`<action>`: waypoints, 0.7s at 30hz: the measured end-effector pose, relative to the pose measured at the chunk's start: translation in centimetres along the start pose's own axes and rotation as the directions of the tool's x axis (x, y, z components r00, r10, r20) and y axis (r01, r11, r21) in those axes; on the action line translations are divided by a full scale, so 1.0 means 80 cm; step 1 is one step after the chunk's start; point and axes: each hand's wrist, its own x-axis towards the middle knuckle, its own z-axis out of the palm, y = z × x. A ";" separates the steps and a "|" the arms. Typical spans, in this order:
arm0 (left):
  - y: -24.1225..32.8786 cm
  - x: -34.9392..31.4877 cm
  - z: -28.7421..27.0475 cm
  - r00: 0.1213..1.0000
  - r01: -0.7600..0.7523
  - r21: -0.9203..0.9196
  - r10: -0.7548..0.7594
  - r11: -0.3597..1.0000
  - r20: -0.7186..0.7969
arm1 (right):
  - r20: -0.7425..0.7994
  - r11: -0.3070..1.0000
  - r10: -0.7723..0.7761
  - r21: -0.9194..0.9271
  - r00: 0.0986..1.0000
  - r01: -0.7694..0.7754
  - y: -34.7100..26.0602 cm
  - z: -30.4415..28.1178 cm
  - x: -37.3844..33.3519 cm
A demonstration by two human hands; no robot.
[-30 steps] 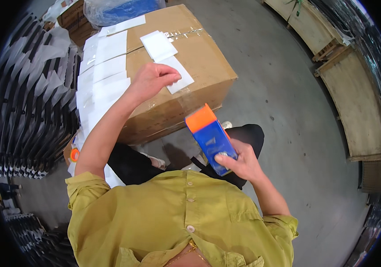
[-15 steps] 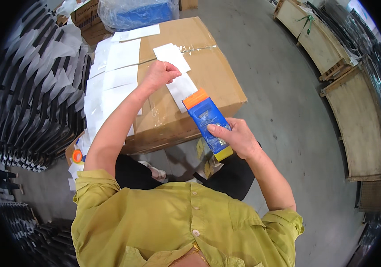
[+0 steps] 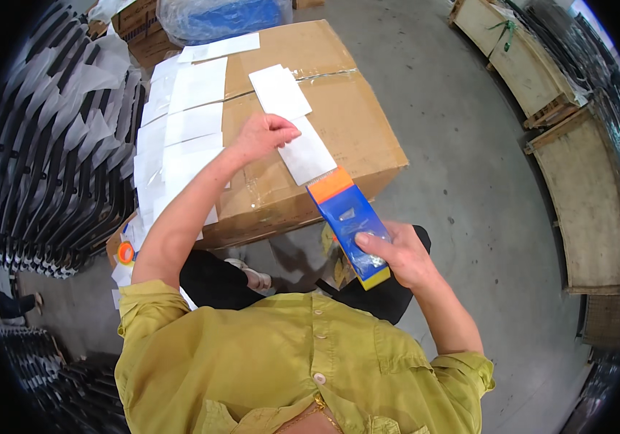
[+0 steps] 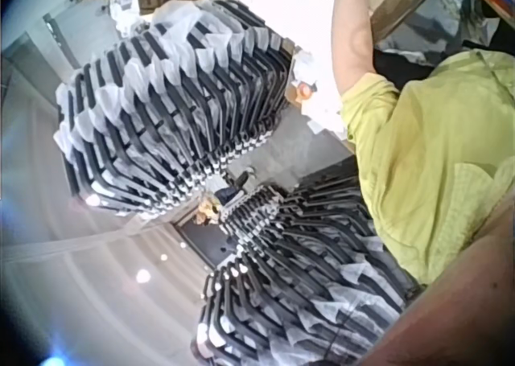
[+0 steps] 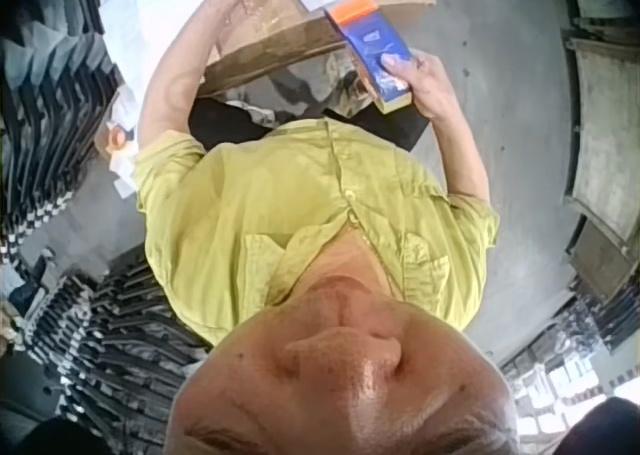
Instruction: Apply adhesive tape to white labels or sheets using a manual tape dispenser.
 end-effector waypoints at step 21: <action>0.006 0.034 -0.028 0.886 -0.217 0.469 0.374 0.856 -0.273 | -0.034 0.996 0.092 0.003 0.995 -0.092 -0.038 0.006 0.074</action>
